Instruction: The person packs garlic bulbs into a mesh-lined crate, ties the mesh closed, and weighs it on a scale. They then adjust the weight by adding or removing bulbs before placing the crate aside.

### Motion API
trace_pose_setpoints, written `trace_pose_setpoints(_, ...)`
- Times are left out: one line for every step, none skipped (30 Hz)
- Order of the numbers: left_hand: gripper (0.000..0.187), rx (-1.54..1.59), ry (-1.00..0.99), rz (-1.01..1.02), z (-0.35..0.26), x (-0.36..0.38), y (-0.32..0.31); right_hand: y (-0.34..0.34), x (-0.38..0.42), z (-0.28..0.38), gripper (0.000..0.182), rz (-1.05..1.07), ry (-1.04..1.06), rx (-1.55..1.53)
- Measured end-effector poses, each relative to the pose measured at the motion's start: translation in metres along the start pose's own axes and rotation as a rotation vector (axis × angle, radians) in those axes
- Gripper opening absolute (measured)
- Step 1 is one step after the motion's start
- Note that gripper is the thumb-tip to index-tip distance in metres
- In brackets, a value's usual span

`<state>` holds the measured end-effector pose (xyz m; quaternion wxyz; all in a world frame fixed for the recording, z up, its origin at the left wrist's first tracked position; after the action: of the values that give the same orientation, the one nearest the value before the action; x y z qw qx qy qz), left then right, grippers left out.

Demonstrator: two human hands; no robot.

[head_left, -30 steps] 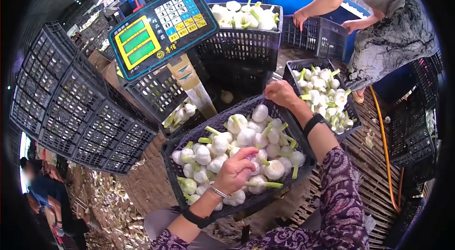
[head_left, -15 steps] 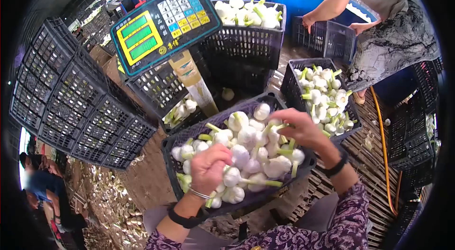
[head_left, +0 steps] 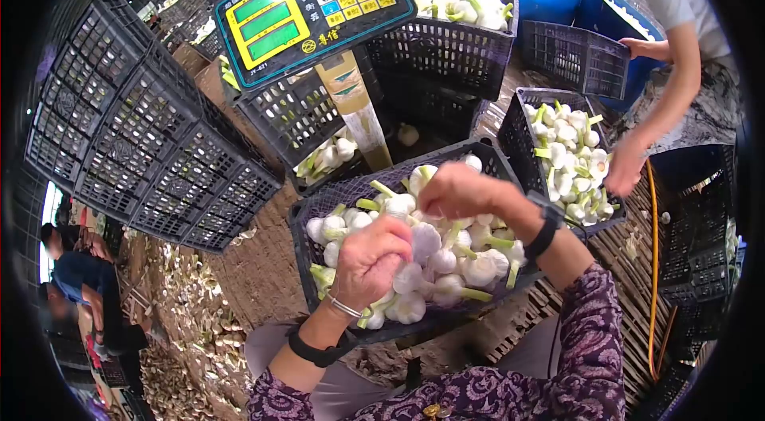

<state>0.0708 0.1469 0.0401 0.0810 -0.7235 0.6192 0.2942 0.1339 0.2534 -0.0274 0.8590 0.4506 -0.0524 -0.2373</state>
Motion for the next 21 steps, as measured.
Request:
trace_pose_setpoints(0.015, -0.031, -0.006, -0.032, 0.003, 0.001, 0.002, 0.023, 0.003, -0.002, 0.009, -0.135, 0.031, -0.119)
trace_pose_setpoints(0.013, 0.016, 0.177, -0.06, 0.02, 0.004, 0.006, 0.054, 0.01, -0.003, 0.011, -0.27, -0.024, -0.325)
trace_pose_setpoints(0.013, 0.018, 0.176, -0.06, 0.025, 0.003, 0.004, 0.076, 0.019, -0.004, 0.01, -0.331, -0.009, -0.337)
trace_pose_setpoints(0.015, -0.069, 0.117, -0.094, 0.029, 0.0, 0.004, 0.09, 0.029, 0.005, 0.01, -0.338, 0.008, -0.321)
trace_pose_setpoints(0.018, -0.156, 0.06, -0.129, 0.033, -0.003, 0.001, 0.097, 0.036, 0.013, 0.009, -0.343, 0.024, -0.306)
trace_pose_setpoints(0.02, -0.285, -0.049, -0.137, 0.032, -0.005, -0.007, 0.093, 0.041, 0.018, 0.008, -0.363, 0.059, -0.286)
trace_pose_setpoints(0.02, -0.283, -0.051, -0.14, 0.044, -0.001, -0.014, 0.087, 0.046, 0.025, 0.007, -0.383, 0.097, -0.264)
trace_pose_setpoints(0.02, -0.311, -0.052, -0.031, 0.053, 0.0, -0.03, 0.082, 0.049, 0.038, 0.007, -0.363, 0.186, -0.271)
trace_pose_setpoints(0.019, -0.339, -0.052, 0.08, 0.06, 0.005, -0.044, 0.079, 0.052, 0.048, 0.008, -0.359, 0.205, -0.361)
trace_pose_setpoints(0.015, -0.533, 0.065, 0.262, 0.079, 0.018, -0.056, 0.075, 0.052, 0.053, 0.009, -0.358, 0.226, -0.299)
trace_pose_setpoints(0.015, -0.531, 0.067, 0.262, 0.078, 0.017, -0.058, 0.071, 0.055, 0.056, 0.011, -0.357, 0.244, -0.239)
trace_pose_setpoints(0.013, -0.512, 0.025, 0.137, 0.071, 0.008, -0.05, 0.072, 0.058, 0.044, 0.015, -0.372, 0.071, -0.345)
trace_pose_setpoints(0.012, -0.492, -0.02, 0.013, 0.065, -0.001, -0.041, 0.075, 0.065, 0.034, 0.018, -0.388, -0.103, -0.45)
trace_pose_setpoints(0.012, -0.35, -0.11, -0.123, 0.054, -0.009, -0.028, 0.084, 0.076, 0.025, 0.028, -0.395, -0.201, -0.584)
trace_pose_setpoints(0.012, -0.347, -0.108, -0.125, 0.052, -0.014, -0.025, 0.093, 0.09, 0.017, 0.05, -0.422, -0.105, -0.735)
trace_pose_setpoints(0.012, -0.298, -0.039, -0.196, 0.051, -0.017, -0.013, 0.103, 0.111, 0.007, 0.067, -0.49, -0.11, -0.877)
trace_pose_setpoints(0.012, -0.249, 0.027, -0.268, 0.051, -0.018, -0.002, 0.109, 0.133, 0.0, 0.086, -0.559, -0.113, -1.019)
trace_pose_setpoints(0.012, -0.271, 0.027, -0.262, 0.049, -0.019, -0.001, 0.106, 0.153, -0.007, 0.102, -0.601, -0.135, -0.93)
trace_pose_setpoints(0.012, -0.275, 0.026, -0.273, 0.047, -0.021, 0.0, 0.101, 0.169, -0.013, 0.118, -0.639, -0.15, -0.838)
trace_pose_setpoints(0.012, -0.305, -0.046, -0.242, 0.039, -0.022, -0.005, 0.086, 0.174, -0.021, 0.136, -0.563, -0.272, -0.606)
trace_pose_setpoints(0.013, -0.336, -0.112, -0.202, 0.031, -0.019, -0.011, 0.074, 0.166, -0.012, 0.134, -0.512, -0.254, -0.416)
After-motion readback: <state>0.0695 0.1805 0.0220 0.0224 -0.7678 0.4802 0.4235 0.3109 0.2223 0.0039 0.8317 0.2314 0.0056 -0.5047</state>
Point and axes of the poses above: each hand's wrist, its own x-axis away from the middle knuckle, its own y-axis out of the back of the hand, z = x × y, the point moved 9 cm from there along -x, towards the middle knuckle, and after that the axes turned 10 degrees about -z, right-handed, at the moved point
